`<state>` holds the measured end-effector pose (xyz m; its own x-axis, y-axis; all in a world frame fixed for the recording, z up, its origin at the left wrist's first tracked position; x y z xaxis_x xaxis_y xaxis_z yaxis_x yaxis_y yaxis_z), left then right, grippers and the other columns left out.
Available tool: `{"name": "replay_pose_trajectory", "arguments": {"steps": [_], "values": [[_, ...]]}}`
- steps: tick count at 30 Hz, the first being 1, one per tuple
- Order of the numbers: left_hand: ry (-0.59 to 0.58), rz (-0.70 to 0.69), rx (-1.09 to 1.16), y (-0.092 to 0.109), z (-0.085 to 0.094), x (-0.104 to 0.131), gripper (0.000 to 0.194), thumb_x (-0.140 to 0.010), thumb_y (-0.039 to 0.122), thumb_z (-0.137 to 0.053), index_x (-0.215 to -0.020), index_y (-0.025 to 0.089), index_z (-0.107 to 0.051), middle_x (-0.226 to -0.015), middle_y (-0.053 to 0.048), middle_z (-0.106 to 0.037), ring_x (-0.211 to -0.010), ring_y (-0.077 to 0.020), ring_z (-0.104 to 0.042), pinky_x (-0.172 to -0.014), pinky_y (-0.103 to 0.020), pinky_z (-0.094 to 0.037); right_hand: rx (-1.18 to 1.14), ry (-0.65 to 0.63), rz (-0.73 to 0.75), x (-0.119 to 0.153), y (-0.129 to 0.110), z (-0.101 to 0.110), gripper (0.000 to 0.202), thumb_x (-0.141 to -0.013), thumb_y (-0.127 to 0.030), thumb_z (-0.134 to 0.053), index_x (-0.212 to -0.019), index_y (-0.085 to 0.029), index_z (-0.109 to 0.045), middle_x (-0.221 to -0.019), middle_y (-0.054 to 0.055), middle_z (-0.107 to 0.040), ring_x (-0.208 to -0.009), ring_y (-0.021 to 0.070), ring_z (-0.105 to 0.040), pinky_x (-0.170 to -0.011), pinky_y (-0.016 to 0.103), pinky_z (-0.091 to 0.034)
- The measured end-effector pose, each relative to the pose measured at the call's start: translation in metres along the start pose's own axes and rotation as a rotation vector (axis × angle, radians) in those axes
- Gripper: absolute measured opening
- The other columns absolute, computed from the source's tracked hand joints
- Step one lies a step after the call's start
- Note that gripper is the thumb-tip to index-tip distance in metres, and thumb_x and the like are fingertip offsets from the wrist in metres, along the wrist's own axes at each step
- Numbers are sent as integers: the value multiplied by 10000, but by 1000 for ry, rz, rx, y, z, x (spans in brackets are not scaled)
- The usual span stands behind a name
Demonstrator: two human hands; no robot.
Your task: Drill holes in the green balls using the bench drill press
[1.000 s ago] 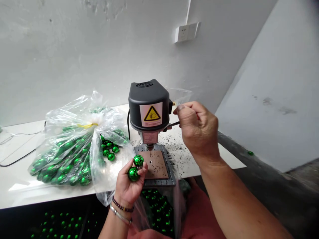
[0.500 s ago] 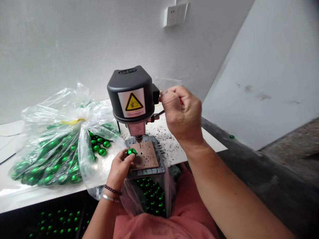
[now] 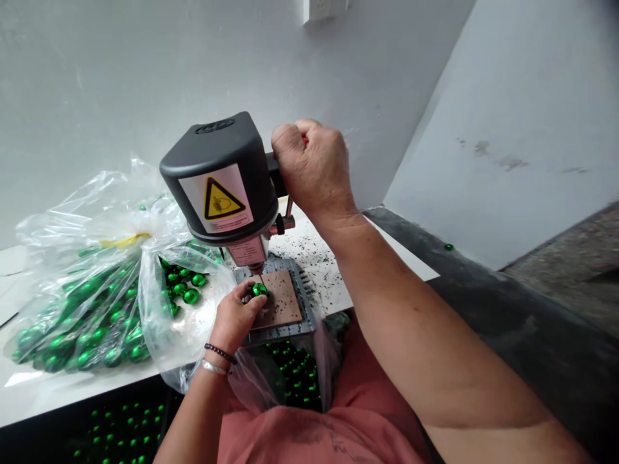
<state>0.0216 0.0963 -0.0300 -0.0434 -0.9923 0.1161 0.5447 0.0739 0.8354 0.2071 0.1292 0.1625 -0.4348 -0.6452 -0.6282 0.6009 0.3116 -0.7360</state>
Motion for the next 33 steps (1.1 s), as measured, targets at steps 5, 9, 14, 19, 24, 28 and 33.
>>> {"name": "replay_pose_trajectory", "arguments": {"steps": [5,9,14,19,24,28,33], "values": [[-37,-91,-358,17,-6,-1,400,-690,327,-606,-1068,196,-621,-994,-47,-667,-908,-188,-597,-803,-283,-432,25,5,13,1,0,1,365,-809,-345,-457,-501,-189,-340,-475,-35,-316,-472,71,-239,-495,243,-233],[-60,-160,-535,25,-10,-3,314,-696,318,-608,-985,202,-646,-1056,-56,-647,-965,-192,-578,-841,-280,-407,22,-10,1,-1,2,0,355,-816,-341,-446,-512,-193,-340,-483,-36,-332,-477,72,-247,-508,240,-243],[-58,-175,-582,24,-11,-3,292,-714,343,-598,-970,209,-639,-1065,-58,-642,-954,-182,-581,-810,-263,-410,-31,-15,36,0,0,3,364,-803,-331,-470,-498,-188,-332,-470,-40,-308,-474,64,-240,-492,239,-241],[-50,-175,-603,24,-11,-1,248,-715,353,-589,-909,209,-644,-979,-44,-660,-899,-176,-593,-770,-256,-414,-66,3,218,32,-6,22,338,-820,-351,-431,-530,-177,-416,-456,-51,-321,-442,37,-276,-478,223,-267],[-45,-215,-610,23,-12,-1,237,-720,367,-583,-882,204,-640,-962,-44,-654,-863,-173,-594,-734,-250,-409,-86,135,430,80,1,39,176,-811,-251,-440,-753,-172,-586,-619,-29,-576,-547,49,-493,-584,217,-433],[-48,-223,-615,24,-11,0,222,-730,374,-574,-850,200,-642,-923,-45,-657,-822,-175,-594,-713,-251,-406,-46,189,463,101,11,39,181,-764,-175,-473,-878,-182,-613,-734,-12,-649,-612,72,-556,-613,230,-476],[-51,-204,-536,25,-10,2,247,-710,338,-607,-934,242,-654,-975,-30,-665,-908,-186,-581,-771,-243,-406,-12,180,482,112,17,36,216,-746,-136,-467,-900,-208,-601,-740,-9,-651,-607,89,-551,-577,248,-473]]}}
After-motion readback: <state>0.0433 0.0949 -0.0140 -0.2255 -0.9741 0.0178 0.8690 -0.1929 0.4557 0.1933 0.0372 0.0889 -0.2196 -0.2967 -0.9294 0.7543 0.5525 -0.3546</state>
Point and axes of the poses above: each hand's wrist, its own x-axis away from the middle knuckle, its own z-axis out of the back of the hand, y = z × x, the point moved 3 cm from there along -x, towards the middle knuckle
